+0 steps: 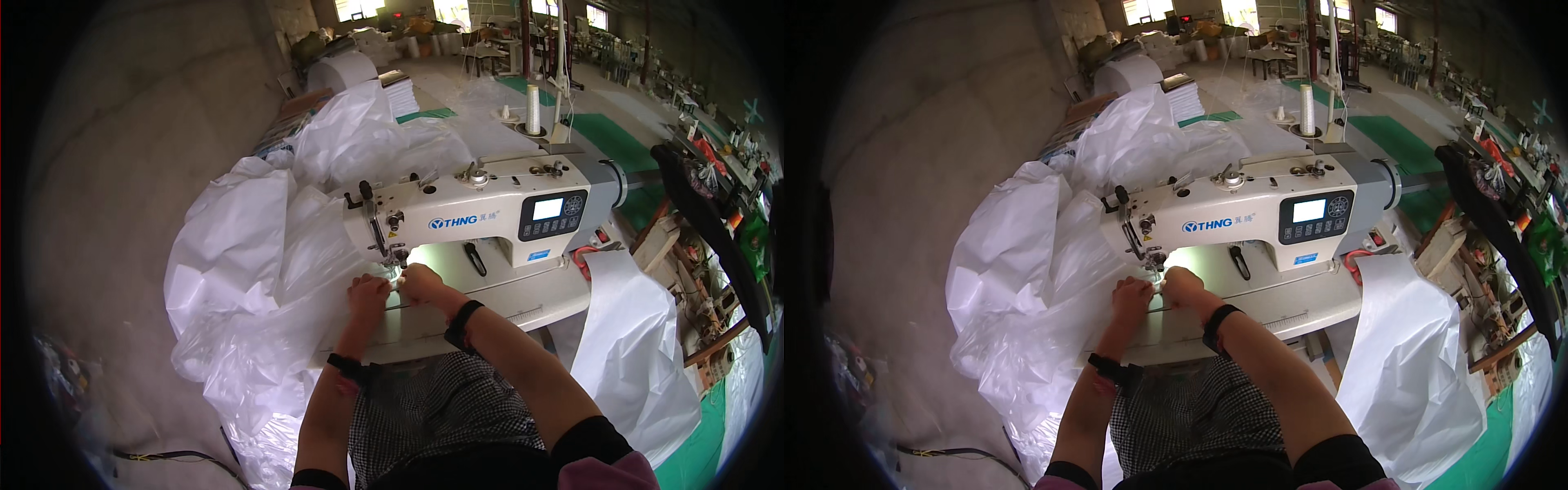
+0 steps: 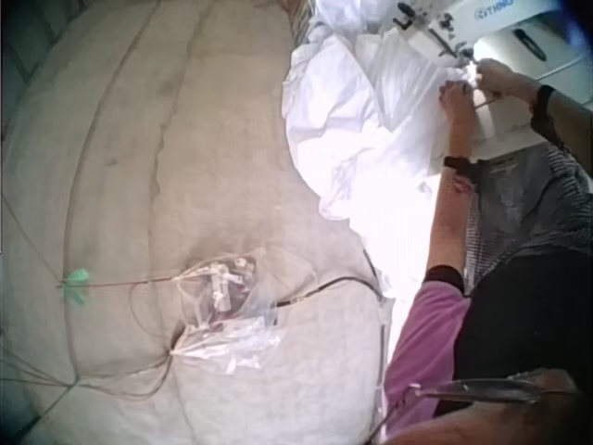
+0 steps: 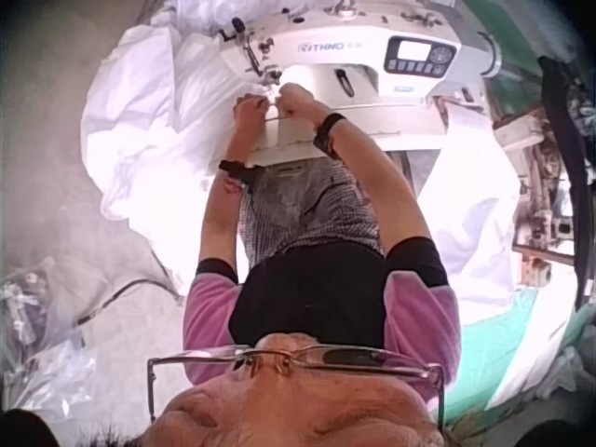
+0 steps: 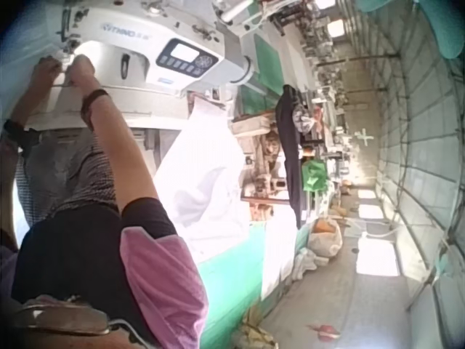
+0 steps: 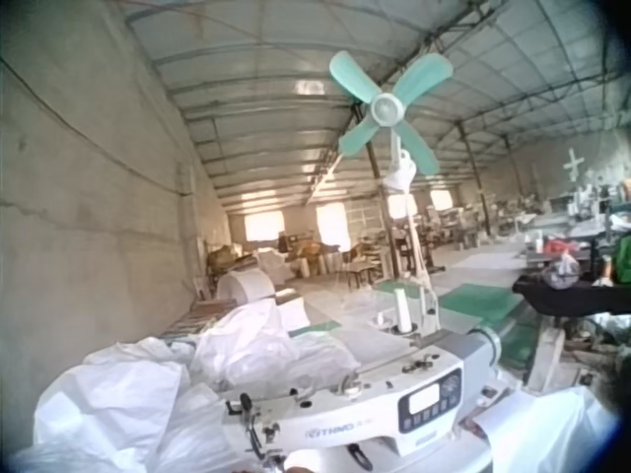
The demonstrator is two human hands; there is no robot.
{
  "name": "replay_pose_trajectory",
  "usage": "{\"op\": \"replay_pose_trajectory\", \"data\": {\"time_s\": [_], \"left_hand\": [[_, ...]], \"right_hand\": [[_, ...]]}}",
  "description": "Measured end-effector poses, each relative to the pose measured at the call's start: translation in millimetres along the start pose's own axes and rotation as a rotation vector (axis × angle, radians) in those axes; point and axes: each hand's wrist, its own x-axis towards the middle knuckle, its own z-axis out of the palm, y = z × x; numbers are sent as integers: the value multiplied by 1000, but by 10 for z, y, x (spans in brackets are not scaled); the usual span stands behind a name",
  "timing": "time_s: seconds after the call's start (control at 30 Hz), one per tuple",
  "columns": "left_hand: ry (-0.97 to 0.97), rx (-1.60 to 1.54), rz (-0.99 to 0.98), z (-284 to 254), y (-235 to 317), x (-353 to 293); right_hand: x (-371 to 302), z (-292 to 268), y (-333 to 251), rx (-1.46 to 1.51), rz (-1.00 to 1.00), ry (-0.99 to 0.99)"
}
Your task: Sewing together large pieces of translucent white plastic material using an industrial sewing machine.
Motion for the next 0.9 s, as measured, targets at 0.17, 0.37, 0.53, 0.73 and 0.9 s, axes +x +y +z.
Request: {"op": "replay_pose_trajectory", "data": {"time_s": [0.17, 0.37, 0.53, 0.73, 0.9], "left_hand": [[-78, 197, -64, -6, 2, 130], [-25, 457, 90, -68, 207, 67], [-8, 218, 263, -16, 230, -179], [42, 27, 283, 30, 92, -137], [49, 51, 293, 31, 60, -134]], "right_hand": [[138, 60, 33, 44, 107, -4], [330, 160, 81, 323, 185, 91], [379, 231, 138, 158, 192, 138], [-31, 166, 218, -256, -178, 356], [-287, 118, 245, -776, -438, 245]]}}
